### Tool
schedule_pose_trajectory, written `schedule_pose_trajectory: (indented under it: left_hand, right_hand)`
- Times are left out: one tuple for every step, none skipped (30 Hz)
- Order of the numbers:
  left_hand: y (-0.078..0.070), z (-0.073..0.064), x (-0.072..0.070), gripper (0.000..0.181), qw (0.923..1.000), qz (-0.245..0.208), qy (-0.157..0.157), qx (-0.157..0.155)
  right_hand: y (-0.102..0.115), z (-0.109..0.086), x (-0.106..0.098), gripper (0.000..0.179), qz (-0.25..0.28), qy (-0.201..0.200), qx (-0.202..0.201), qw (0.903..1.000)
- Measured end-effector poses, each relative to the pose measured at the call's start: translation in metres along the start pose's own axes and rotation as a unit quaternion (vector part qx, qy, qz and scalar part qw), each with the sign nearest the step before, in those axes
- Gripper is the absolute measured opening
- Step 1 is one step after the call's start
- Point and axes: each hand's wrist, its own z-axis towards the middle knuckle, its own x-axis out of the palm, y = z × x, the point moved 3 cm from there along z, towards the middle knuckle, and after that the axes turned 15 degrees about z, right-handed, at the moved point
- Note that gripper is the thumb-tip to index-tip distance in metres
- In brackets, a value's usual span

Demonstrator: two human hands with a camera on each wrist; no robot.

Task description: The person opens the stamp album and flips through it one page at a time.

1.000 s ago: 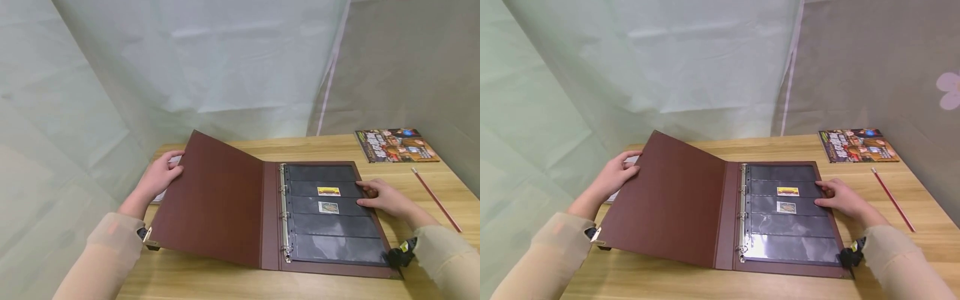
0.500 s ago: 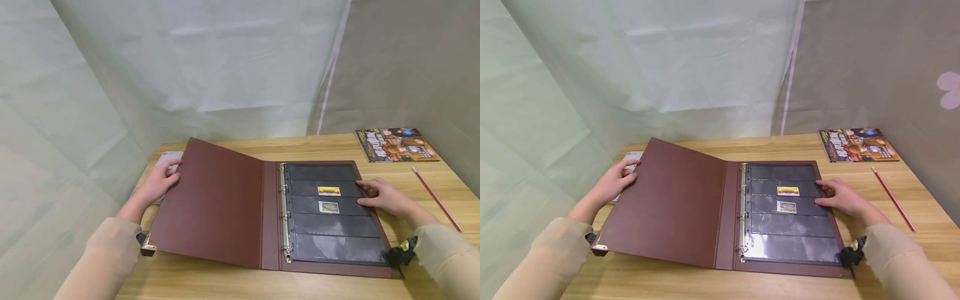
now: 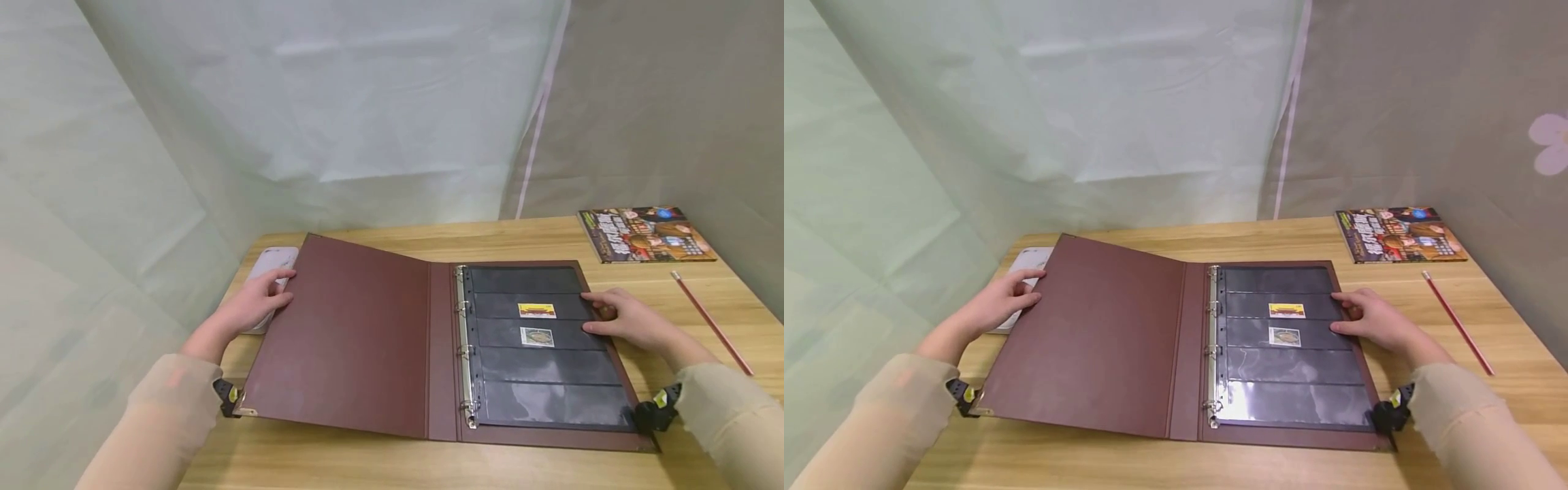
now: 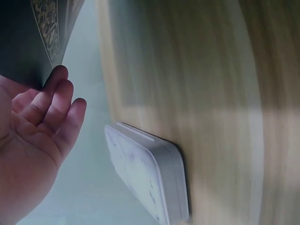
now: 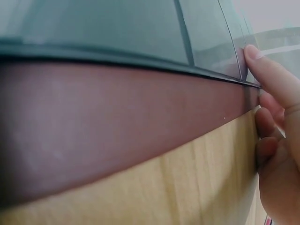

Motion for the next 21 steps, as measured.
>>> schedule_pose_trajectory:
  left_hand:
    - [0.001, 0.0, 0.001, 0.052, 1.0, 0.002, 0.004, 0.0]
    - [0.002, 0.0, 0.003, 0.052, 0.9999, 0.006, 0.008, -0.001]
    - [0.003, 0.0, 0.004, 0.053, 0.9999, 0.01, 0.012, 0.0]
    - [0.004, 0.0, 0.005, 0.052, 0.9998, 0.016, 0.014, 0.0]
    - [0.006, 0.001, 0.007, 0.052, 0.9996, 0.023, 0.015, 0.0]
    - [0.007, 0.0, 0.008, 0.052, 0.9994, 0.03, 0.014, 0.0]
    - [0.007, 0.0, 0.009, 0.051, 0.9992, 0.037, 0.012, 0.001]
    - [0.008, 0.0, 0.01, 0.051, 0.999, 0.043, 0.01, 0.002]
    - [0.009, 0.0, 0.011, 0.051, 0.999, 0.044, 0.01, 0.004]
    - [0.009, 0.0, 0.012, 0.051, 0.9989, 0.045, 0.01, 0.004]
    - [0.01, 0.0, 0.013, 0.051, 0.999, 0.042, 0.011, 0.005]
    - [0.01, 0.0, 0.013, 0.051, 0.9991, 0.039, 0.014, 0.003]
    - [0.011, -0.001, 0.014, 0.052, 0.9992, 0.036, 0.017, 0.002]
    - [0.011, -0.001, 0.015, 0.052, 0.9992, 0.035, 0.02, 0.001]
    - [0.012, 0.0, 0.016, 0.053, 0.9991, 0.036, 0.023, 0.002]
    - [0.013, 0.0, 0.017, 0.053, 0.999, 0.036, 0.026, 0.003]
    - [0.014, 0.0, 0.019, 0.054, 0.9989, 0.035, 0.03, 0.004]
    - [0.016, 0.0, 0.021, 0.055, 0.9988, 0.033, 0.036, 0.004]
    - [0.017, 0.0, 0.022, 0.056, 0.9986, 0.033, 0.042, 0.008]
    - [0.018, 0.001, 0.025, 0.057, 0.9983, 0.032, 0.049, 0.009]
    - [0.02, 0.001, 0.027, 0.059, 0.9978, 0.03, 0.058, 0.009]
  right_hand:
    - [-0.001, 0.0, 0.0, 0.08, 0.0, 0.0, 0.0, 1.0]
    - [-0.001, 0.0, 0.0, 0.08, -0.001, 0.0, 0.0, 1.0]
    - [-0.002, 0.0, 0.0, 0.08, -0.001, 0.0, 0.0, 1.0]
    - [-0.003, 0.0, 0.0, 0.081, -0.002, 0.0, 0.002, 1.0]
    - [-0.003, 0.0, 0.0, 0.081, -0.003, 0.0, 0.004, 1.0]
    - [-0.003, 0.0, 0.0, 0.082, -0.003, 0.001, 0.005, 1.0]
    - [-0.002, 0.0, 0.0, 0.082, -0.006, 0.001, 0.007, 1.0]
    - [-0.002, 0.0, 0.0, 0.083, -0.008, 0.002, 0.008, 0.9999]
    - [-0.001, 0.0, 0.0, 0.083, -0.009, 0.001, 0.007, 0.9999]
    - [-0.001, 0.0, 0.0, 0.083, -0.011, 0.002, 0.008, 0.9999]
    - [0.0, 0.0, 0.0, 0.083, -0.012, 0.002, 0.007, 0.9999]
    - [0.0, 0.0, 0.0, 0.082, -0.012, 0.002, 0.006, 0.9999]
    - [0.001, 0.0, 0.0, 0.082, -0.012, 0.002, 0.006, 0.9999]
    - [0.001, 0.0, 0.0, 0.082, -0.011, 0.002, 0.006, 0.9999]
    - [0.001, 0.0, 0.0, 0.082, -0.011, 0.002, 0.006, 0.9999]
    - [0.0, 0.0, 0.0, 0.082, -0.01, 0.002, 0.006, 0.9999]
    - [0.0, 0.0, 0.0, 0.082, -0.008, 0.002, 0.006, 0.9999]
    - [-0.001, 0.0, 0.0, 0.082, -0.007, 0.002, 0.006, 1.0]
    - [-0.001, 0.0, 0.0, 0.082, -0.006, 0.002, 0.007, 1.0]
    - [-0.001, 0.0, 0.0, 0.082, -0.005, 0.002, 0.008, 1.0]
    - [-0.002, 0.0, 0.0, 0.082, -0.004, 0.002, 0.009, 1.0]
